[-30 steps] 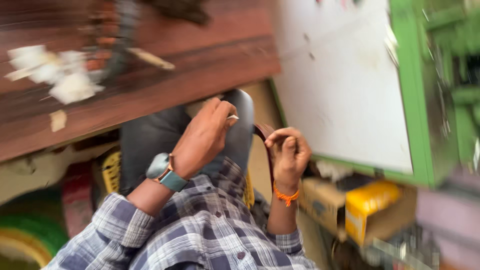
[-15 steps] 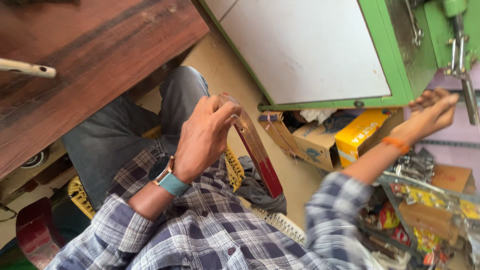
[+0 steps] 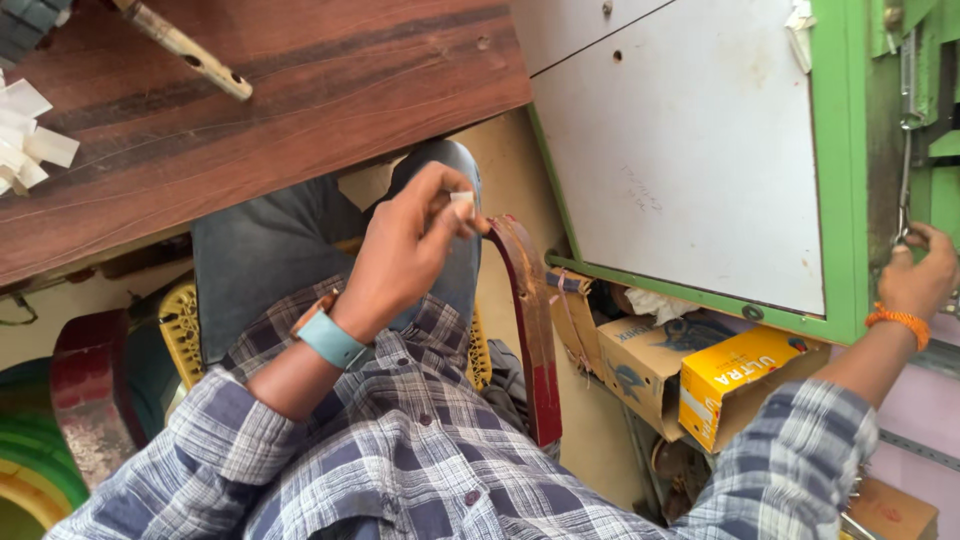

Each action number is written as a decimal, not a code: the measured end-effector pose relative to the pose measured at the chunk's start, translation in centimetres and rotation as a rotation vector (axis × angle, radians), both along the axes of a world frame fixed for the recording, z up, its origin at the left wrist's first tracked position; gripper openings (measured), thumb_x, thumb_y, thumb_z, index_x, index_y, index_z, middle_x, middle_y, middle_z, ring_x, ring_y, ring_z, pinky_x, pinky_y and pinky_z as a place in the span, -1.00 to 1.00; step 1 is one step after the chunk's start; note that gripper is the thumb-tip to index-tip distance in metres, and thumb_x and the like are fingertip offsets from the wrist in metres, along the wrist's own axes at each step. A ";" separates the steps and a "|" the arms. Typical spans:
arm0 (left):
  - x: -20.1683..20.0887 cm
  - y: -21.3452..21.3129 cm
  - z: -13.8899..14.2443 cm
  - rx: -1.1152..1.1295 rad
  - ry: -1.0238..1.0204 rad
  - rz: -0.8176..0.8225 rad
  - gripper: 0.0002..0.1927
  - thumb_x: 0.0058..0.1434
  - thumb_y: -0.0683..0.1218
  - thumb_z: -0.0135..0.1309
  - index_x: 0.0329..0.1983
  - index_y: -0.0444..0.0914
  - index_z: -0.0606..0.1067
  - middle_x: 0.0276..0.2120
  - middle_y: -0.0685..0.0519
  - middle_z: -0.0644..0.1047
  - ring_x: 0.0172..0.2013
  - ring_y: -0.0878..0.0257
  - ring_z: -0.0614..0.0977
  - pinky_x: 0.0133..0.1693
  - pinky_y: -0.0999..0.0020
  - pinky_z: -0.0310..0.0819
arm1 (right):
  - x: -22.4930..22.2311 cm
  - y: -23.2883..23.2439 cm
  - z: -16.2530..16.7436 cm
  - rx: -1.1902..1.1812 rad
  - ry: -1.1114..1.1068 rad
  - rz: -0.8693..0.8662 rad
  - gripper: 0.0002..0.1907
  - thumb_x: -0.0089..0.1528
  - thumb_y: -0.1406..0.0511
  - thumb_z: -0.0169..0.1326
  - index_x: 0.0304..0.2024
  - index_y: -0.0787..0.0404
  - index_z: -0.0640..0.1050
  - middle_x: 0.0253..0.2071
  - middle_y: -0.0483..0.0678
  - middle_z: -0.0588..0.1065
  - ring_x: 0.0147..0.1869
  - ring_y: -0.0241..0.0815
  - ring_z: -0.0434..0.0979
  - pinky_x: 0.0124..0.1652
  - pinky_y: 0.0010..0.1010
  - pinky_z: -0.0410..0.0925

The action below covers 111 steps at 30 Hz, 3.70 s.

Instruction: The person cuts small white paper pieces with scissors and inserts them one at a time into the slots of a circular motor rotor, pressing each piece into place by hand. The rotor rests on a wooden workbench next to a cloth and pliers.

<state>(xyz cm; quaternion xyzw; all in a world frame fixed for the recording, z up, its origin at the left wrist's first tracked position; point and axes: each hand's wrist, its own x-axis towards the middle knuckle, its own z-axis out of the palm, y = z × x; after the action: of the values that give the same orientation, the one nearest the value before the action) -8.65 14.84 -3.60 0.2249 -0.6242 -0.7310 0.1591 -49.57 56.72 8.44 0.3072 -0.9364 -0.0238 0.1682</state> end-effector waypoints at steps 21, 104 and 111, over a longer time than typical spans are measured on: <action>0.6 -4.2 -0.5 0.263 0.321 0.043 -0.75 0.21 -0.03 0.25 -0.09 -0.21 0.61 -0.33 0.20 0.65 -0.28 0.46 0.65 -0.20 0.50 0.57 | 11.9 -0.4 -6.8 -1.654 -1.177 0.012 -0.58 0.52 0.43 0.11 0.40 0.10 0.37 -0.03 -0.02 0.51 -0.25 -0.28 0.50 -0.12 -0.40 0.43; 8.2 -5.7 0.8 -0.114 0.172 0.224 -0.78 0.18 -0.20 0.16 -0.13 -0.35 0.46 -0.34 -0.05 0.62 -0.29 0.13 0.71 -0.27 0.32 0.59 | 35.1 -33.9 -11.0 -1.189 -1.566 0.399 -0.39 0.21 0.41 0.35 0.24 0.41 0.38 -0.04 0.11 0.57 -0.06 -0.13 0.61 0.01 -0.36 0.53; 7.7 -5.2 0.9 -0.402 0.125 0.091 -0.88 0.13 -0.18 0.22 -0.28 -0.29 0.57 -0.33 -0.06 0.58 -0.25 -0.01 0.64 -0.22 0.13 0.51 | 34.5 -32.5 -11.6 -1.161 -1.546 0.228 -0.50 0.17 0.49 0.32 0.12 0.46 0.42 -0.11 0.13 0.56 -0.08 -0.10 0.65 -0.01 -0.27 0.56</action>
<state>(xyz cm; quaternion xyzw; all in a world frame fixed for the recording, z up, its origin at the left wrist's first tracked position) -0.91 9.62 -2.67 0.1709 -0.7356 -0.5964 0.2719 -15.10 24.23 -3.12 0.1962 -0.6192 0.6663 -0.3662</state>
